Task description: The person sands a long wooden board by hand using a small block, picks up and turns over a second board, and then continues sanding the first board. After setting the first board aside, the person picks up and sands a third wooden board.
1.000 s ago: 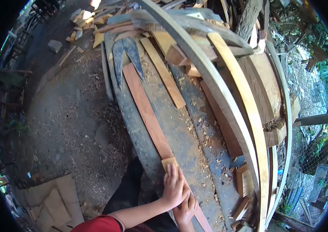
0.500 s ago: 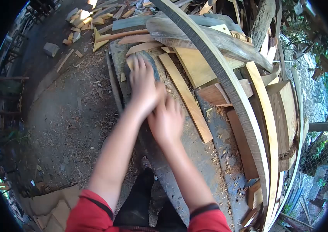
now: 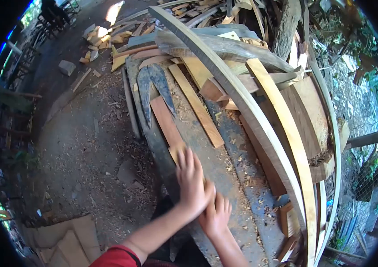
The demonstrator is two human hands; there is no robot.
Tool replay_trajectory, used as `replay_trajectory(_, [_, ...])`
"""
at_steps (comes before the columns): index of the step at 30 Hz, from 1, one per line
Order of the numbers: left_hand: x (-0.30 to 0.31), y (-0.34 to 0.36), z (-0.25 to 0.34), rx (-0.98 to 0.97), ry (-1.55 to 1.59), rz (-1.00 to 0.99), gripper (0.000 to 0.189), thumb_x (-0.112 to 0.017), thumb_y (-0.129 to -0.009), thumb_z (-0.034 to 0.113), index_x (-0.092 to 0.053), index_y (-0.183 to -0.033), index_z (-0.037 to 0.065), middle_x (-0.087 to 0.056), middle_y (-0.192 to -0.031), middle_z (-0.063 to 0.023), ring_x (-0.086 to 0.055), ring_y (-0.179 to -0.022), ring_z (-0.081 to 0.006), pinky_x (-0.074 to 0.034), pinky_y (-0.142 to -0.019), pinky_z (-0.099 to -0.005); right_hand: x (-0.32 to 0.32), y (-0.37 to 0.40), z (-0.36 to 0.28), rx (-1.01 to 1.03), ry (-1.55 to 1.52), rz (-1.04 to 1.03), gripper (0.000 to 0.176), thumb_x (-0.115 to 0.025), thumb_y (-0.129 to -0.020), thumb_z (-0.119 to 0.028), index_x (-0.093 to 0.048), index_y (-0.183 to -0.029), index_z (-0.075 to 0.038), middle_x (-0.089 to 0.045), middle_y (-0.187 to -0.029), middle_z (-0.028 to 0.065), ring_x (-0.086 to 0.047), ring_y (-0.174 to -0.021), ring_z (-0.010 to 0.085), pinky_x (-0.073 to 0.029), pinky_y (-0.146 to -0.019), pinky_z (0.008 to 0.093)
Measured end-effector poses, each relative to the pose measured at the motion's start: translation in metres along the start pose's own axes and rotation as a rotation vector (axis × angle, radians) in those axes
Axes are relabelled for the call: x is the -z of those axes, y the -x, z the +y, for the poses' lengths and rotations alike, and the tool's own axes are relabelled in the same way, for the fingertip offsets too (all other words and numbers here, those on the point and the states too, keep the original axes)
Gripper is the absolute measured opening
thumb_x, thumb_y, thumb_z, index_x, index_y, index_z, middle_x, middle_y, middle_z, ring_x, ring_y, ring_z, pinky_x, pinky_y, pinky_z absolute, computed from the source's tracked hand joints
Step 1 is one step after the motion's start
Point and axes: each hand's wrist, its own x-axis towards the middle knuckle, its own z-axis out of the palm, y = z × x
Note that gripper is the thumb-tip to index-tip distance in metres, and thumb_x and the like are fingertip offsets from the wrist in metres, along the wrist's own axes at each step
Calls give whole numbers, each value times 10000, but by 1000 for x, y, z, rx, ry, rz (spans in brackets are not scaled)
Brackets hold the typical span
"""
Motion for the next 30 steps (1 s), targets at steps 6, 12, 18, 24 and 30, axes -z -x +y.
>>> replay_trajectory(6, [-58,154,41,-50,93,-300,747,-571,-781,247,-250,-1437,89,-191,-1478,-221,-141,-1374,-405,-85,-1056,-504,31,160,33,-184,17,-134,523,-637,-728,-119,-491,-1189,80,-537,-1082,255,-529,-915,411,-418,-779,460])
replay_trajectory(12, [-28,64,-8,41,91,-128,764,-577,-768,227,-239,-1411,-12,-182,-1432,-322,-130,-1344,-486,-136,-1037,-587,-7,56,11,-14,56,-66,512,-651,-686,-147,-537,-1144,50,-557,-1090,206,-551,-905,357,-416,-729,438])
replay_trajectory(18, [27,-161,-118,-110,-96,170,810,-572,-716,149,-177,-1376,-104,-241,-1391,-347,-164,-1343,-461,-185,-1056,-549,-80,-175,-60,1,-2,56,527,-643,-686,-205,-544,-1162,-1,-556,-1118,166,-525,-1003,322,-425,-795,443])
replay_trajectory(24, [91,-308,-187,-19,-202,217,841,-615,-711,192,-188,-1379,-88,-271,-1393,-322,-174,-1346,-436,-136,-1102,-502,-125,-325,-118,70,-92,176,548,-657,-732,-260,-511,-1185,13,-587,-1011,110,-529,-999,294,-427,-825,428])
replay_trajectory(30, [77,-157,-97,-150,-193,330,833,-587,-710,156,-172,-1403,-45,-243,-1393,-345,-149,-1335,-483,-125,-1084,-546,-53,-178,-75,191,-86,202,639,-667,-666,-200,-476,-1233,24,-532,-1102,142,-512,-972,290,-406,-773,391])
